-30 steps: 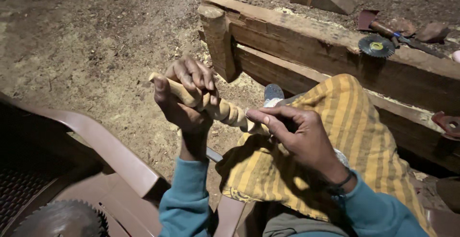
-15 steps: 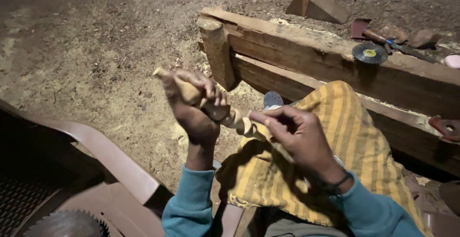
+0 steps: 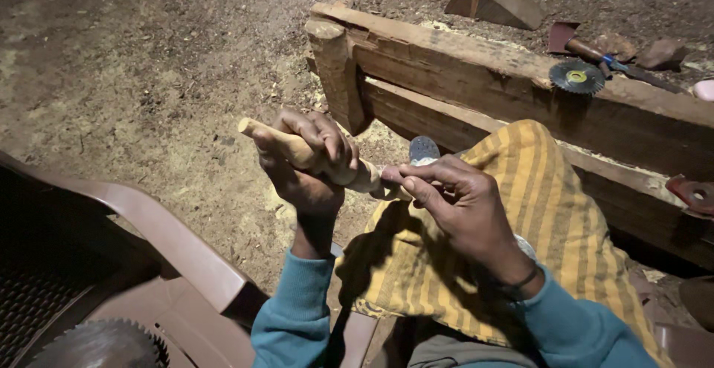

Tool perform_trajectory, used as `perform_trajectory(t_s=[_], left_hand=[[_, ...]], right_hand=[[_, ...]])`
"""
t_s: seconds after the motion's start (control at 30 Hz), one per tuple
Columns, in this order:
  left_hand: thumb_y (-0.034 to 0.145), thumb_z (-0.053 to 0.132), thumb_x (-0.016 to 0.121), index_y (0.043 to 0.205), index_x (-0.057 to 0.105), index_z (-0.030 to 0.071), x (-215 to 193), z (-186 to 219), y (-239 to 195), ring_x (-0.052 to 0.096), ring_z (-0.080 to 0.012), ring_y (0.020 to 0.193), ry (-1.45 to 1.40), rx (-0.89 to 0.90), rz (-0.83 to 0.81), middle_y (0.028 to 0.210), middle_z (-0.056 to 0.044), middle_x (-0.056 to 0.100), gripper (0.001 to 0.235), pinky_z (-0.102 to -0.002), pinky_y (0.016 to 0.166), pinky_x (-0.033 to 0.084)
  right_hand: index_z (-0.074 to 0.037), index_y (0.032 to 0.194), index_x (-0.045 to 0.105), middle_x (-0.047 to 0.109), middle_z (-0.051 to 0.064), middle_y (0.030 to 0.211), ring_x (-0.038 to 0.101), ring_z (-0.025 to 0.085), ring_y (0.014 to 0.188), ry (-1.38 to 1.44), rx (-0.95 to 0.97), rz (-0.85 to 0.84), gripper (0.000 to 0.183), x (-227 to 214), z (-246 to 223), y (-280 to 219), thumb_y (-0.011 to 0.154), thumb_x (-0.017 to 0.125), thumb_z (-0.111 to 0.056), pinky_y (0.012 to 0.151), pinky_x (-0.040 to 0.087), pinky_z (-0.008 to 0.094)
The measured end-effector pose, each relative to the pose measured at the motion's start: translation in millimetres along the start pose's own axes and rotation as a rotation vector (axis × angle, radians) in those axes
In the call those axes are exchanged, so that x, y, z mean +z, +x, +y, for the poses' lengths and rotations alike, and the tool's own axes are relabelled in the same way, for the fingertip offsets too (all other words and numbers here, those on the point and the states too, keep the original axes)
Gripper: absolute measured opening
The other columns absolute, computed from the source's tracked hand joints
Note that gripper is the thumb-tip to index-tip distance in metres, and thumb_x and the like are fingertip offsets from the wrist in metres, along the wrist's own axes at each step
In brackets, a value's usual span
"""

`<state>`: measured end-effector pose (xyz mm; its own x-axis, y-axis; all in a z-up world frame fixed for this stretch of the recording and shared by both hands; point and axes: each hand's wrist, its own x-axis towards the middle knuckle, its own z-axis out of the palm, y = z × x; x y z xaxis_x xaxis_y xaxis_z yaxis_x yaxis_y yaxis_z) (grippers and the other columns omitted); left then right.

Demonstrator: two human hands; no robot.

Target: The person sits on a plastic chair and sands a turned wooden object using a sanding disc. They hold the object in their left hand and rub the sanding disc against its surface with their right hand, rotating the object to work on different sections.

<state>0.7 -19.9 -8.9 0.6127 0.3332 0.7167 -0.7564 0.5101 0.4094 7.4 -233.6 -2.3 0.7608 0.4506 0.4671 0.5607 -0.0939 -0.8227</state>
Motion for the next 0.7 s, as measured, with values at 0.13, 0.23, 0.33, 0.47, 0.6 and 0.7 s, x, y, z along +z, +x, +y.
perform_trajectory(t_s=[0.13,0.23,0.33,0.47,0.6,0.7], left_hand=[[0.108,0.067,0.041,0.098,0.049,0.007,1,0,1,0.047,-0.0188,0.053,0.004,-0.013,-0.034,0.069,-0.01,0.049,0.061,-0.032,0.051,0.046],[0.107,0.069,0.042,0.096,0.048,0.007,0,2,-1,0.046,-0.0184,0.053,-0.012,-0.033,-0.04,0.069,-0.01,0.049,0.063,-0.032,0.051,0.046],[0.107,0.069,0.043,0.094,0.048,0.006,-1,2,-2,0.045,-0.0173,0.052,-0.017,-0.051,-0.021,0.069,-0.01,0.049,0.064,-0.031,0.05,0.046],[0.106,0.07,0.043,0.093,0.048,0.006,0,3,-2,0.045,-0.0179,0.051,-0.01,-0.023,-0.037,0.068,-0.01,0.049,0.065,-0.032,0.049,0.046],[0.105,0.07,0.043,0.095,0.047,0.008,4,4,-3,0.046,-0.0188,0.051,0.011,-0.018,-0.039,0.068,-0.01,0.049,0.063,-0.032,0.049,0.046],[0.106,0.07,0.043,0.094,0.047,0.007,6,3,-2,0.046,-0.0181,0.051,0.022,-0.011,-0.034,0.068,-0.01,0.049,0.064,-0.032,0.048,0.047]], right_hand=[[-0.002,0.115,0.074,0.079,0.007,0.111,0.076,0.012,0.102,0.283,0.121,-0.027,0.024,-1,-7,3,0.094,0.069,-0.013,0.088,0.062,0.028],[0.0,0.116,0.078,0.081,0.011,0.109,0.074,0.015,0.096,0.188,0.179,-0.051,0.027,-4,-9,4,0.093,0.073,-0.013,0.085,0.06,0.028],[-0.001,0.112,0.078,0.082,0.01,0.105,0.078,0.013,0.094,0.225,0.219,-0.042,0.025,-5,-7,4,0.091,0.073,-0.014,0.084,0.064,0.029],[-0.005,0.109,0.079,0.08,0.007,0.099,0.076,0.01,0.088,0.129,0.055,0.122,0.018,-10,-10,4,0.096,0.072,-0.015,0.078,0.062,0.03],[-0.008,0.107,0.082,0.075,0.007,0.084,0.066,0.012,0.07,-0.064,0.08,0.11,0.018,-3,-7,12,0.094,0.075,-0.018,0.059,0.056,0.028],[-0.008,0.109,0.083,0.073,0.008,0.081,0.062,0.014,0.066,-0.114,0.09,0.046,0.022,6,-5,14,0.091,0.077,-0.02,0.055,0.05,0.028]])
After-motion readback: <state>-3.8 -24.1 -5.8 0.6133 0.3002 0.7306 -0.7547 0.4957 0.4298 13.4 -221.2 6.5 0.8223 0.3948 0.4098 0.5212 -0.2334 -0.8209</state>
